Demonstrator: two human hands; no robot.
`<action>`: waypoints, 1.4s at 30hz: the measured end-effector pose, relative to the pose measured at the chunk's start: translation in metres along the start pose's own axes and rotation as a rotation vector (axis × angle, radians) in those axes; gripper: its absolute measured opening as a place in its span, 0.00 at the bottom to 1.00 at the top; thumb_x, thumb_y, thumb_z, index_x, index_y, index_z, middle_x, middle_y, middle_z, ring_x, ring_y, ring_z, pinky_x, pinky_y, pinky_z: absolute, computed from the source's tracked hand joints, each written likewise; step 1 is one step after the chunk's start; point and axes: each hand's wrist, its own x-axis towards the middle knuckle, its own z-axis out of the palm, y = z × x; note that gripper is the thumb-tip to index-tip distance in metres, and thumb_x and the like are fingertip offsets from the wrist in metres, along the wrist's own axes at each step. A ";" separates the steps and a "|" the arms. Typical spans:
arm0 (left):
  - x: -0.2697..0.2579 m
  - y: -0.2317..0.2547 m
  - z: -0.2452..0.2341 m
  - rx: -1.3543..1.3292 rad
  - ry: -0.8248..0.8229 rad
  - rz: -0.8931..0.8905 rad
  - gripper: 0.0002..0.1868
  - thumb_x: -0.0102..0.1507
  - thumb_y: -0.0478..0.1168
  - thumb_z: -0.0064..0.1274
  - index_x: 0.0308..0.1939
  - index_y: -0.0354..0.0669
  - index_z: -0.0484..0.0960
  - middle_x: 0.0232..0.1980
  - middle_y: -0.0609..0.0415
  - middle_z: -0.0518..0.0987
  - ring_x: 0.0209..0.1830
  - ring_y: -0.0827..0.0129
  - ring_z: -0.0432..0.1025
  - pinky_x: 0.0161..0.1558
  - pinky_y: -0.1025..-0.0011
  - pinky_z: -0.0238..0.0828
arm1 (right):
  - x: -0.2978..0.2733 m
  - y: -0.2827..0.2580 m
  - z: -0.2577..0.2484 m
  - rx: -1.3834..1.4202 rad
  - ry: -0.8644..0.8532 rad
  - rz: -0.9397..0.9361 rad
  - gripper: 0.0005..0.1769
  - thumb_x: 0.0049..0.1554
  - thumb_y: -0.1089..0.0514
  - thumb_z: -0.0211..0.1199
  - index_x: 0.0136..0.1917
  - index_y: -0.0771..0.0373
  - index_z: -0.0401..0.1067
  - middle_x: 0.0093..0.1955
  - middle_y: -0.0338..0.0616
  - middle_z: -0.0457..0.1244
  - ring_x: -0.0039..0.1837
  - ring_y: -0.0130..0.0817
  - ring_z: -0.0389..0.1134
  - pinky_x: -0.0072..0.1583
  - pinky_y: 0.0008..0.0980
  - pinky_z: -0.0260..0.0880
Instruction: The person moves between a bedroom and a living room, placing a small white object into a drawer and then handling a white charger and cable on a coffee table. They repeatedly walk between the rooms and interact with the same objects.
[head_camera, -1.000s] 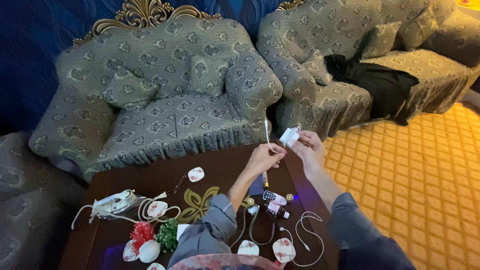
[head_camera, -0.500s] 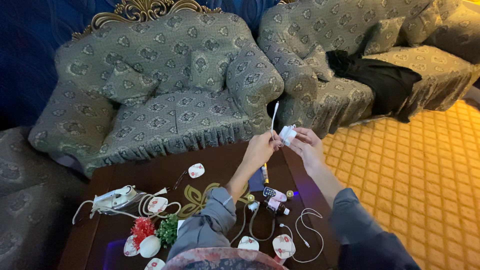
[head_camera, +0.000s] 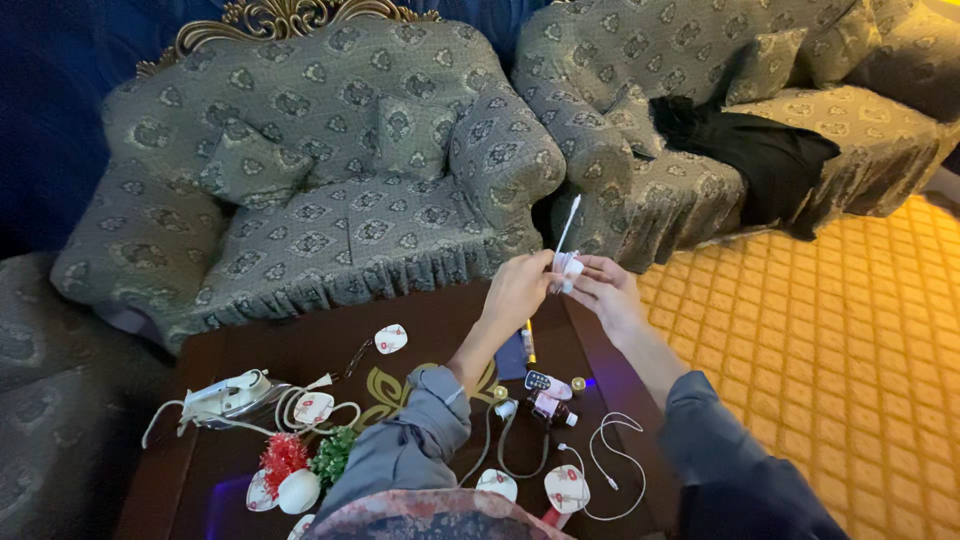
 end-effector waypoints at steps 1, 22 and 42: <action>0.001 -0.001 0.002 0.000 -0.001 0.007 0.08 0.59 0.36 0.60 0.38 0.38 0.78 0.36 0.42 0.80 0.42 0.45 0.75 0.43 0.51 0.70 | -0.003 0.000 0.001 -0.038 -0.022 -0.005 0.20 0.57 0.66 0.63 0.64 0.66 0.68 0.59 0.46 0.68 0.60 0.35 0.72 0.63 0.36 0.74; -0.010 -0.003 0.007 -0.286 -0.002 -0.293 0.15 0.58 0.35 0.66 0.36 0.37 0.72 0.32 0.49 0.78 0.25 0.64 0.75 0.28 0.64 0.72 | -0.018 -0.004 0.014 -0.248 -0.082 -0.152 0.20 0.54 0.68 0.67 0.60 0.66 0.72 0.54 0.42 0.70 0.56 0.27 0.72 0.59 0.29 0.72; -0.013 -0.041 0.048 -0.004 -0.126 -0.248 0.28 0.66 0.47 0.57 0.72 0.67 0.74 0.54 0.41 0.81 0.53 0.44 0.76 0.52 0.51 0.73 | -0.027 0.003 0.012 -0.289 -0.069 -0.187 0.20 0.53 0.71 0.67 0.59 0.67 0.73 0.53 0.43 0.71 0.56 0.29 0.72 0.59 0.29 0.72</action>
